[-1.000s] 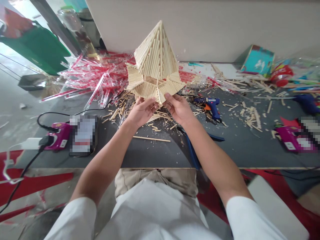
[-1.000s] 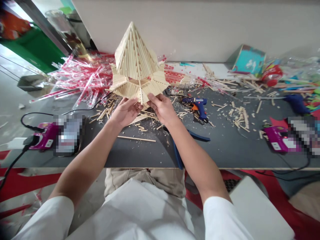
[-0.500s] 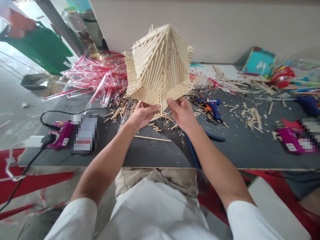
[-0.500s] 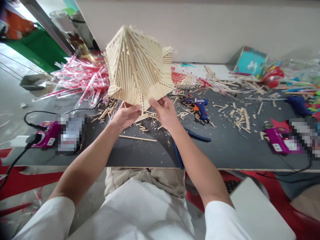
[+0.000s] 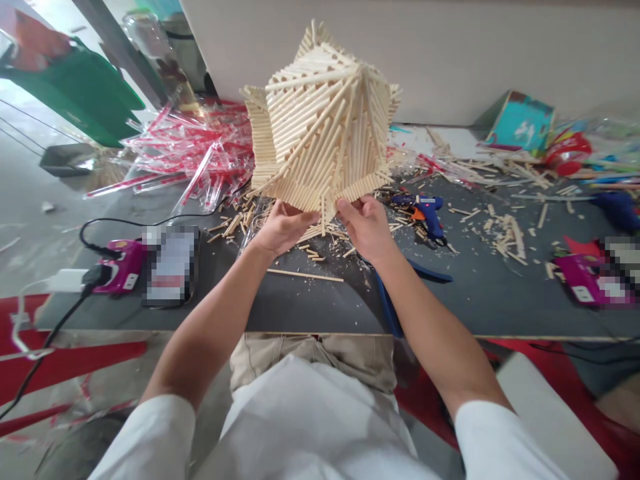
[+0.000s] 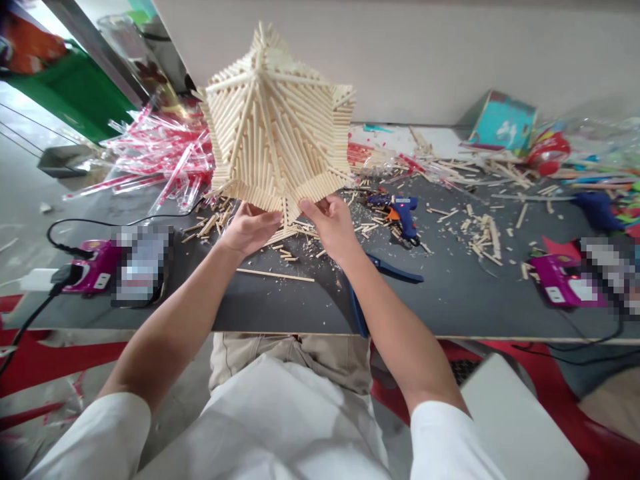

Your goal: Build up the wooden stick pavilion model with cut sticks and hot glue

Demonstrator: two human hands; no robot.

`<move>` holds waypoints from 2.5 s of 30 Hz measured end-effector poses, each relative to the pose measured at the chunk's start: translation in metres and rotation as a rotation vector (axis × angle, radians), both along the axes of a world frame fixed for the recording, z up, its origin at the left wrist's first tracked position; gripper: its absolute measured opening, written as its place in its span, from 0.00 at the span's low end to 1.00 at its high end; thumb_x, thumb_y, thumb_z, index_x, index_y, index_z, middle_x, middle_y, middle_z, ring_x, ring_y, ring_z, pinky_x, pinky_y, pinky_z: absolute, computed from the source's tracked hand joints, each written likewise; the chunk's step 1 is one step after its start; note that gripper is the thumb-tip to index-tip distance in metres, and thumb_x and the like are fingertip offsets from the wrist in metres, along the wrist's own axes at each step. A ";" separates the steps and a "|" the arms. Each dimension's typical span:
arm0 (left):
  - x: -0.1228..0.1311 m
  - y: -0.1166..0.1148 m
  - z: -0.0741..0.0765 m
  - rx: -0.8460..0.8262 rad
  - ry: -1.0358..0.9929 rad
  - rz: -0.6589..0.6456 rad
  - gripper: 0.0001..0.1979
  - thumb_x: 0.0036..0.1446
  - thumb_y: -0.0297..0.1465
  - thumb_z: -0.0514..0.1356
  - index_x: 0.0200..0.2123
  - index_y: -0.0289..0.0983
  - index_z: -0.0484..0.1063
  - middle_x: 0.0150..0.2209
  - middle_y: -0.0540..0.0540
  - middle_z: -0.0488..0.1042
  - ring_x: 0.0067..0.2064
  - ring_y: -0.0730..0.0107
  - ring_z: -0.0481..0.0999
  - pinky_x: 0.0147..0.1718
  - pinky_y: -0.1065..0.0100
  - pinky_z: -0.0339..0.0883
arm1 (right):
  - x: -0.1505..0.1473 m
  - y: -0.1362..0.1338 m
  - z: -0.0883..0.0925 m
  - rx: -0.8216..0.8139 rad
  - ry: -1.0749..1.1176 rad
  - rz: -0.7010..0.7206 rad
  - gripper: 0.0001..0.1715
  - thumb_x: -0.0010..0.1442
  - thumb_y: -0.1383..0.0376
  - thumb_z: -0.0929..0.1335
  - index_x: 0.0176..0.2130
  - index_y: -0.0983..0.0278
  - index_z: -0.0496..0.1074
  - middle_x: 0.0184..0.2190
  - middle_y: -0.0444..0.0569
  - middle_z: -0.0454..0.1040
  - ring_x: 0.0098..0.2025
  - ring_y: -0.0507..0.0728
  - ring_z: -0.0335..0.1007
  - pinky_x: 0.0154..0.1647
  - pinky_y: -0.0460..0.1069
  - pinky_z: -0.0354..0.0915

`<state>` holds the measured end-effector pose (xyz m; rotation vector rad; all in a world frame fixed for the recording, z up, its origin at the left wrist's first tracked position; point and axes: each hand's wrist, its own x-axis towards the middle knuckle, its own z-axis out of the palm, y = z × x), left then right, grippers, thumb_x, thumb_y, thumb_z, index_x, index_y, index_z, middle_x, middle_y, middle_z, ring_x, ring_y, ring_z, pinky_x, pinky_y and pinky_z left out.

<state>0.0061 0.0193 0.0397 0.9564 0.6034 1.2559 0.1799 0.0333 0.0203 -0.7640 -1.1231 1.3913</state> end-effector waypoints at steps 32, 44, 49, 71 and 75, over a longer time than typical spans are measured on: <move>0.005 0.005 -0.017 -0.128 -0.049 0.078 0.33 0.43 0.25 0.76 0.54 0.44 0.72 0.42 0.47 0.80 0.43 0.65 0.82 0.41 0.69 0.74 | 0.011 -0.002 0.002 -0.091 -0.350 -0.017 0.30 0.55 0.37 0.74 0.29 0.59 0.73 0.27 0.46 0.76 0.27 0.54 0.73 0.31 0.51 0.71; 0.017 -0.003 -0.022 -0.094 -0.061 0.142 0.29 0.45 0.27 0.76 0.51 0.44 0.73 0.37 0.51 0.79 0.39 0.71 0.79 0.40 0.69 0.72 | 0.025 -0.072 0.034 0.200 -0.712 -0.164 0.21 0.56 0.55 0.78 0.48 0.53 0.74 0.39 0.47 0.80 0.37 0.59 0.77 0.42 0.54 0.74; 0.022 -0.006 -0.022 -0.055 -0.075 0.129 0.28 0.46 0.27 0.75 0.51 0.44 0.73 0.36 0.51 0.80 0.41 0.70 0.80 0.45 0.68 0.72 | 0.003 -0.072 0.031 0.207 -0.750 -0.316 0.13 0.63 0.53 0.73 0.44 0.55 0.74 0.38 0.48 0.81 0.35 0.58 0.79 0.44 0.54 0.73; 0.034 -0.008 -0.023 -0.031 -0.097 0.247 0.21 0.44 0.32 0.77 0.40 0.39 0.73 0.31 0.51 0.77 0.37 0.70 0.79 0.41 0.67 0.73 | -0.003 -0.055 0.030 0.390 -0.906 -0.537 0.13 0.70 0.54 0.68 0.38 0.60 0.71 0.30 0.47 0.82 0.32 0.58 0.82 0.35 0.51 0.73; 0.034 -0.009 -0.021 -0.029 -0.105 0.252 0.22 0.44 0.32 0.77 0.41 0.39 0.72 0.32 0.51 0.77 0.37 0.71 0.79 0.40 0.68 0.73 | -0.006 -0.056 0.032 0.429 -0.940 -0.569 0.10 0.70 0.57 0.68 0.37 0.60 0.70 0.29 0.47 0.81 0.31 0.57 0.82 0.34 0.51 0.72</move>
